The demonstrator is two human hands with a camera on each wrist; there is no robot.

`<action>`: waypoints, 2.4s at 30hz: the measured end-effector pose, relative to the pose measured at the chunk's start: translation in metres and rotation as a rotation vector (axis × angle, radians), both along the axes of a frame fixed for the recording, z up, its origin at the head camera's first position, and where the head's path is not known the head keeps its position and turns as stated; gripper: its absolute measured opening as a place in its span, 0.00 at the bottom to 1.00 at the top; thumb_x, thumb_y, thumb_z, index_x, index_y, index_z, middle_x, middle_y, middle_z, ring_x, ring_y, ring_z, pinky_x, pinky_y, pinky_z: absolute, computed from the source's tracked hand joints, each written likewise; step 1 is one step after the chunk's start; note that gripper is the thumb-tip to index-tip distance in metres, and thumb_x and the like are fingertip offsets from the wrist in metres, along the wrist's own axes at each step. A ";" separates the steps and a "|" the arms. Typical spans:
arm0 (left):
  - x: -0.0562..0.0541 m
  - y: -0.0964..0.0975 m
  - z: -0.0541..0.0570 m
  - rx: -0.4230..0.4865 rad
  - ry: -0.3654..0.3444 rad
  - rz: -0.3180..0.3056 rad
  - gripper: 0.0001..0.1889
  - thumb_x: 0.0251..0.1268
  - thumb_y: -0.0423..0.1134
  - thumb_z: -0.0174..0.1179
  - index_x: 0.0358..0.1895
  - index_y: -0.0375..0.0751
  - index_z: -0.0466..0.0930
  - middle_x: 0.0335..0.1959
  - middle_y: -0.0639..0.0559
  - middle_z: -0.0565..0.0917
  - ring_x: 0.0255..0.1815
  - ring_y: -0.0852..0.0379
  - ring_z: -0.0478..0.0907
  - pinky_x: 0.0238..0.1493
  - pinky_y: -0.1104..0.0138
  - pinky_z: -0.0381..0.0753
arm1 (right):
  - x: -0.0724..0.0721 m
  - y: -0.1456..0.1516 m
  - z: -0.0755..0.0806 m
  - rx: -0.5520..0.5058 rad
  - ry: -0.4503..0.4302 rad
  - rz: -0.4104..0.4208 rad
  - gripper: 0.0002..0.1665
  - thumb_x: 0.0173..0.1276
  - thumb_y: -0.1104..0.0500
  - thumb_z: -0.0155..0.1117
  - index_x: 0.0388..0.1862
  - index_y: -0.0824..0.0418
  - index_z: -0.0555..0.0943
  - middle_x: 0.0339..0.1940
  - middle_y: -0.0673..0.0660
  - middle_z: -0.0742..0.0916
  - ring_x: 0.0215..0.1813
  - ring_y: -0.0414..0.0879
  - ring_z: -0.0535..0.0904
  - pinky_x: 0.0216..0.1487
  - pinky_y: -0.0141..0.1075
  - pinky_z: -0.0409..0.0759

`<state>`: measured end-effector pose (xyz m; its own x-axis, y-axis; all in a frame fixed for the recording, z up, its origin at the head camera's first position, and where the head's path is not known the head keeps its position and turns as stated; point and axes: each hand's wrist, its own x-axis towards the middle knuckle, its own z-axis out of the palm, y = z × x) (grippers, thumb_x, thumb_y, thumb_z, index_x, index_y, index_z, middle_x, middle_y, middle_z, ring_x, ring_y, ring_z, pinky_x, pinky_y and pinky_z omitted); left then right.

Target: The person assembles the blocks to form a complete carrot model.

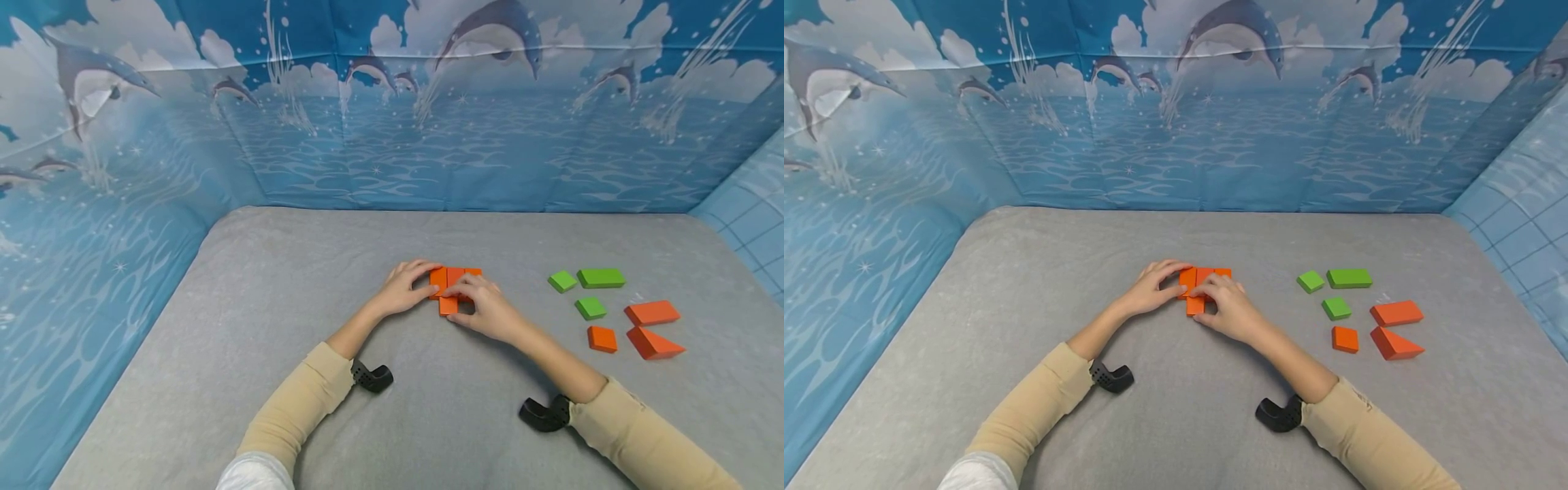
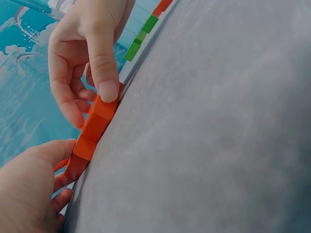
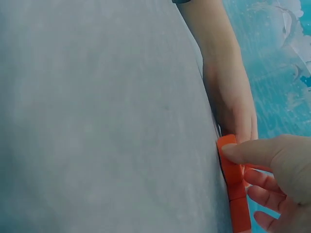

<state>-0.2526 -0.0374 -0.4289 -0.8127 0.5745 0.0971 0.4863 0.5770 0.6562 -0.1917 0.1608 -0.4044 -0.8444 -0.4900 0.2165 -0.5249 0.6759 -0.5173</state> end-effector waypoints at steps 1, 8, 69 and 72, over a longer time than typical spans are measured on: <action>0.000 0.000 0.000 0.000 -0.001 0.000 0.24 0.66 0.48 0.53 0.65 0.51 0.66 0.65 0.53 0.66 0.64 0.50 0.58 0.64 0.53 0.52 | 0.000 0.000 -0.001 0.000 0.005 -0.003 0.20 0.51 0.61 0.72 0.44 0.61 0.81 0.43 0.57 0.80 0.46 0.52 0.73 0.48 0.52 0.65; 0.001 0.000 0.001 -0.002 0.003 -0.002 0.24 0.66 0.47 0.53 0.65 0.51 0.66 0.64 0.52 0.66 0.64 0.50 0.58 0.64 0.53 0.52 | 0.000 -0.001 -0.003 -0.006 0.016 -0.014 0.19 0.50 0.61 0.73 0.44 0.61 0.81 0.42 0.56 0.80 0.44 0.50 0.73 0.48 0.52 0.65; 0.000 -0.001 -0.002 -0.004 0.000 -0.021 0.25 0.67 0.48 0.52 0.66 0.52 0.65 0.65 0.52 0.65 0.65 0.52 0.57 0.64 0.53 0.51 | 0.077 0.190 -0.005 0.037 0.123 -0.258 0.25 0.39 0.65 0.77 0.41 0.61 0.82 0.39 0.59 0.83 0.44 0.17 0.62 0.44 0.10 0.53; 0.000 -0.001 -0.003 0.002 -0.006 -0.020 0.25 0.67 0.48 0.52 0.66 0.52 0.65 0.65 0.52 0.65 0.65 0.52 0.57 0.64 0.53 0.51 | 0.076 0.191 -0.006 0.041 0.126 -0.251 0.25 0.38 0.65 0.78 0.41 0.61 0.82 0.39 0.61 0.83 0.45 0.18 0.62 0.45 0.10 0.52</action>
<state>-0.2526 -0.0387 -0.4315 -0.8013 0.5908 0.0937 0.4943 0.5658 0.6600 -0.1155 0.3518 -0.4104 -0.9080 -0.2796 0.3122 -0.3972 0.8117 -0.4282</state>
